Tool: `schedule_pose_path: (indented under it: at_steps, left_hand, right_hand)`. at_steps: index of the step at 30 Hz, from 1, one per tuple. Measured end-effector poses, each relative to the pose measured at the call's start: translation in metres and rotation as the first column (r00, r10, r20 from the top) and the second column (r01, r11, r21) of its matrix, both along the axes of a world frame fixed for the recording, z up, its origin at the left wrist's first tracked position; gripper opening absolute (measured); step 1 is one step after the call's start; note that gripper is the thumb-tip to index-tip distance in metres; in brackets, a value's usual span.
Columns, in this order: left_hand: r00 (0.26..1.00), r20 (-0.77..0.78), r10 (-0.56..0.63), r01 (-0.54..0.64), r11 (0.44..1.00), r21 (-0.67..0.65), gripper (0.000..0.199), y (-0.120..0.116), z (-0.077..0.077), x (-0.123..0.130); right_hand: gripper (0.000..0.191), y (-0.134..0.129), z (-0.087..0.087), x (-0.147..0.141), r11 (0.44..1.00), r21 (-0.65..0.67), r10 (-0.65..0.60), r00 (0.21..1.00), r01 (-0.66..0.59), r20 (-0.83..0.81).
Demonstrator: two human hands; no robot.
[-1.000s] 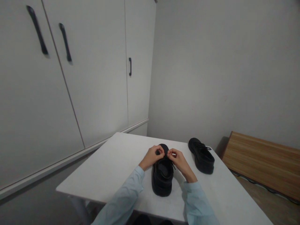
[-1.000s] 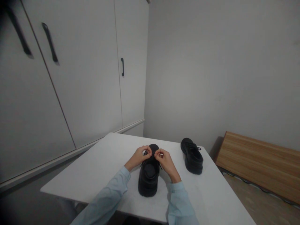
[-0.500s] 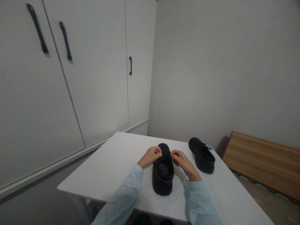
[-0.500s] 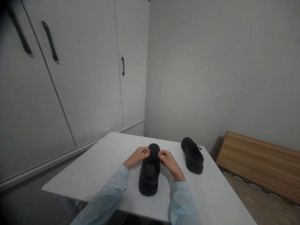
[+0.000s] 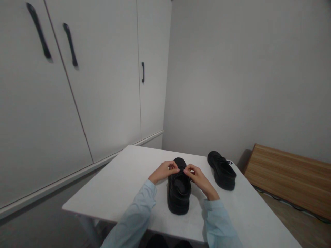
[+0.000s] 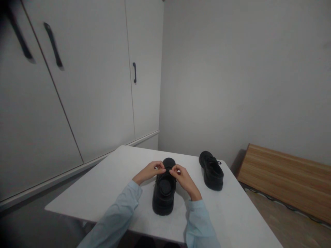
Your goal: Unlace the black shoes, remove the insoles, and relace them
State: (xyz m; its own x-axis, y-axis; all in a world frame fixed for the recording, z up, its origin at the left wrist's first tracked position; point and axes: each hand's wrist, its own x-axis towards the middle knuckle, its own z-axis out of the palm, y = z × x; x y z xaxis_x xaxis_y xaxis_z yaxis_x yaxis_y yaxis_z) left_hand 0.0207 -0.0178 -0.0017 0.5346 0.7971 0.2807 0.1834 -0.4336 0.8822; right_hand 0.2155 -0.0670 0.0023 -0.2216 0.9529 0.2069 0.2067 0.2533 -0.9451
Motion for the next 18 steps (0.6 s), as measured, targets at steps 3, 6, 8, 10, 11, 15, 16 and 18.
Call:
schedule_pose_path:
  at_steps: [3, 6, 8, 10, 11, 15, 16, 18]
  left_hand:
    - [1.0, 0.007, -0.003, 0.003, 1.0, 0.008, 0.028, 0.001, 0.0, -0.001]
    - [1.0, -0.006, 0.01, -0.01, 1.0, -0.005, 0.027, 0.003, -0.002, 0.001]
    - [0.999, -0.008, 0.031, -0.031, 1.0, 0.002, 0.025, 0.002, -0.003, 0.002]
    - [0.999, 0.003, 0.052, -0.052, 0.999, 0.013, 0.023, 0.001, -0.002, 0.003]
    - [0.998, 0.011, 0.061, -0.061, 0.998, 0.016, 0.022, 0.0, -0.001, 0.004]
    - [0.997, 0.061, 0.055, -0.055, 0.999, -0.003, 0.02, -0.002, 0.003, 0.005]
    - [0.996, 0.073, 0.045, -0.044, 0.999, -0.019, 0.02, -0.002, 0.003, 0.005]
    - [0.995, 0.092, 0.027, -0.022, 0.998, -0.06, 0.019, -0.001, 0.001, 0.006]
  right_hand:
    - [0.034, 0.001, -0.002, -0.001, 1.0, -0.002, -0.008, 1.0, 0.008, 0.0]
    - [0.036, 0.004, -0.006, -0.001, 0.999, -0.005, -0.036, 0.999, 0.036, -0.001]
    - [0.037, 0.006, -0.008, 0.0, 0.999, -0.008, -0.053, 0.999, 0.053, -0.007]
    - [0.038, 0.008, -0.011, 0.0, 0.998, -0.011, -0.063, 0.998, 0.063, -0.015]
    - [0.038, 0.009, -0.012, -0.001, 0.998, -0.011, -0.069, 0.997, 0.069, -0.017]
    - [0.04, 0.011, -0.015, -0.002, 0.994, -0.008, -0.108, 0.994, 0.108, -0.02]
    - [0.04, 0.011, -0.016, -0.002, 0.993, -0.011, -0.117, 0.993, 0.117, -0.02]
    - [0.041, 0.011, -0.017, -0.001, 0.992, -0.025, -0.126, 0.992, 0.125, -0.019]
